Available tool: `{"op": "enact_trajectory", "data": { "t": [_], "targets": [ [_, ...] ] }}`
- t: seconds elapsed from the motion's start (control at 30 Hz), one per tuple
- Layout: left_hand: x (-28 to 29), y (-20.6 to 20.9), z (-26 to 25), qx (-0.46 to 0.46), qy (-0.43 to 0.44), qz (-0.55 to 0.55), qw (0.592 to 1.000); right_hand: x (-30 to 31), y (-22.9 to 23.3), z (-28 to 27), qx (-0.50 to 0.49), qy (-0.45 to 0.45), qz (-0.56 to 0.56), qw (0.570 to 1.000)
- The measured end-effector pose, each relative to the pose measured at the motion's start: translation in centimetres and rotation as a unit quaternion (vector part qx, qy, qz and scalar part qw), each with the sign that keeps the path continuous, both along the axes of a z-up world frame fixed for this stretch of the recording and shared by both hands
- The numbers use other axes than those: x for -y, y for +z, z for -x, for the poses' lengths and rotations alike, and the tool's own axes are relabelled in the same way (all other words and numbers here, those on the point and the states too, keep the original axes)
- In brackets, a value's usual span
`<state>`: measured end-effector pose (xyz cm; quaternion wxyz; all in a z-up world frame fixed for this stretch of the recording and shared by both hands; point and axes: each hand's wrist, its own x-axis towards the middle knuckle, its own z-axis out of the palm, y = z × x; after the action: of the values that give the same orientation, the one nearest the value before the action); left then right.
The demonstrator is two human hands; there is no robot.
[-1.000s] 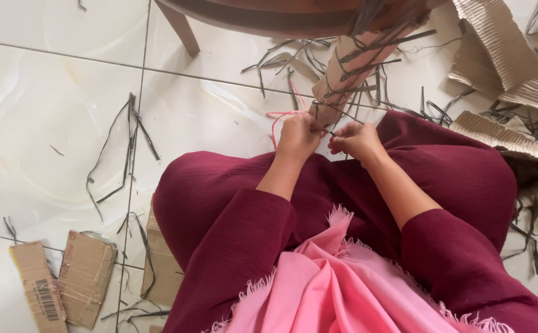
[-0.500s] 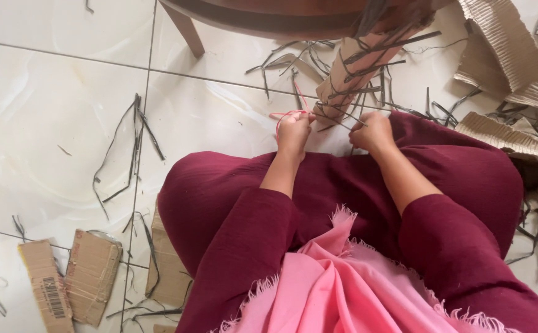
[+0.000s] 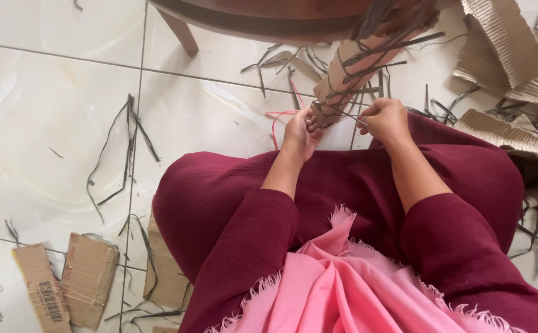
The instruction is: Wrapping a wooden chair leg with corrugated cardboard and securing it with plastic twine for protection.
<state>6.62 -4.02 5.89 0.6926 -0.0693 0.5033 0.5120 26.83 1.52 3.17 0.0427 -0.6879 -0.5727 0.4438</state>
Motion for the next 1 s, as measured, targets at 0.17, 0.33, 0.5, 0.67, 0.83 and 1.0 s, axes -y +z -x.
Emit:
{"op": "enact_trajectory", "data": {
  "t": [0.17,0.33,0.5,0.67,0.83,1.0],
  "targets": [
    [0.6,-6.7,-0.5,-0.255,-0.182,0.037,0.949,1.6,5.0,1.0,-0.020,0.034,0.027,0.999],
    [0.7,-6.4,-0.1,-0.504,-0.358,-0.002,0.786,3.6,6.4,1.5,0.000,0.092,0.052,0.994],
    [0.9,-4.6,-0.6,-0.510,-0.318,-0.038,0.798,3.6,5.5,0.8,-0.011,0.108,0.016,0.994],
    [0.4,-5.3,0.8,-0.678,-0.288,-0.118,0.666,4.8,7.8,3.8,-0.053,0.147,-0.012,0.988],
    [0.2,-3.0,1.0,-0.696,-0.321,-0.140,0.626,4.7,7.5,4.4,-0.020,0.250,-0.069,0.966],
    [-0.3,-3.7,1.2,-0.685,-0.342,-0.136,0.628,3.8,7.6,2.0,0.109,0.257,-0.037,0.960]
  ]
}}
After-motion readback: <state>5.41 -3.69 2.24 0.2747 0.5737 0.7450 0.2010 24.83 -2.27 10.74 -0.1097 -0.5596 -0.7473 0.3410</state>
